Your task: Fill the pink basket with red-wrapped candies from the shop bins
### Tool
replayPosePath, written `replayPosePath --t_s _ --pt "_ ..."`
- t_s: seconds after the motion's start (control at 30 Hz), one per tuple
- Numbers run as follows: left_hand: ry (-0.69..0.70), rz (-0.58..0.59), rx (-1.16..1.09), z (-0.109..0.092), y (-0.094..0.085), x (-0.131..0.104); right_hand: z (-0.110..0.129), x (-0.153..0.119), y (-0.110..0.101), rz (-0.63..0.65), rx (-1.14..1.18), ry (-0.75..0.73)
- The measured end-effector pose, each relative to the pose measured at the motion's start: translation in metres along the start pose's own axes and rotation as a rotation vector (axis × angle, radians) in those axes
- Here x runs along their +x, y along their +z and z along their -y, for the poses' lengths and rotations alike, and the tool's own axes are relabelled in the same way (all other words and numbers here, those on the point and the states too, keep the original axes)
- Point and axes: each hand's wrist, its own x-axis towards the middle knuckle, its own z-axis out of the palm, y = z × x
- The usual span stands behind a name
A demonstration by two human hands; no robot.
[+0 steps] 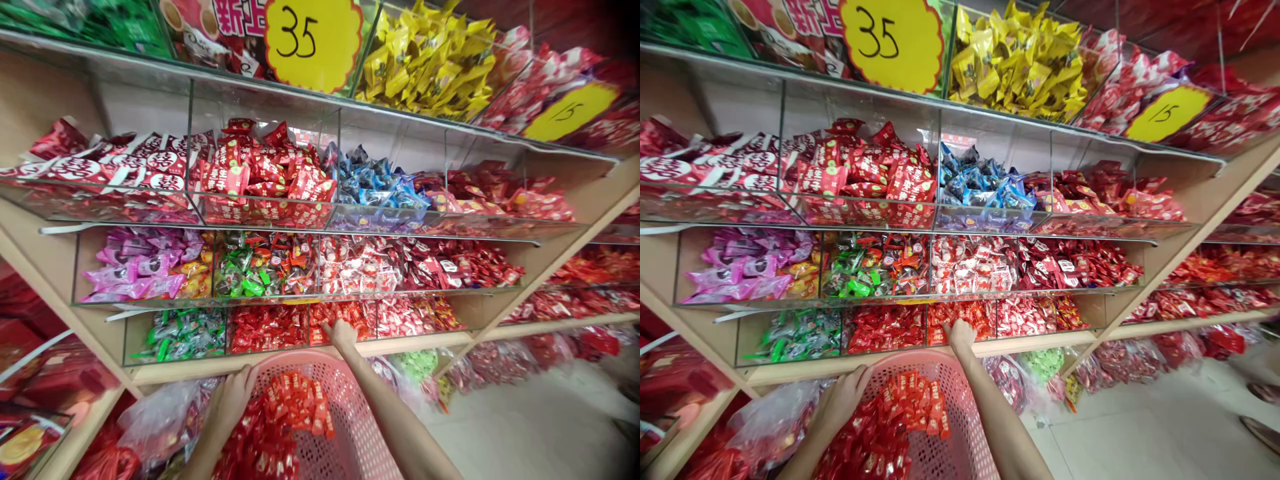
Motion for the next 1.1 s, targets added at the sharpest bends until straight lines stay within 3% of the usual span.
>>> replayPosePath --t_s 0.1,0.47,1.1 --pt "0.003 -0.003 -0.002 0.000 0.001 0.000 0.001 0.005 0.005 0.067 0.057 0.085" --pt "0.000 0.000 0.013 -0.001 -0.001 0.000 0.002 0.009 0.010 0.105 0.164 0.165" --pt "0.002 -0.007 0.014 0.002 0.005 0.002 0.000 0.013 0.012 0.057 0.357 0.213"
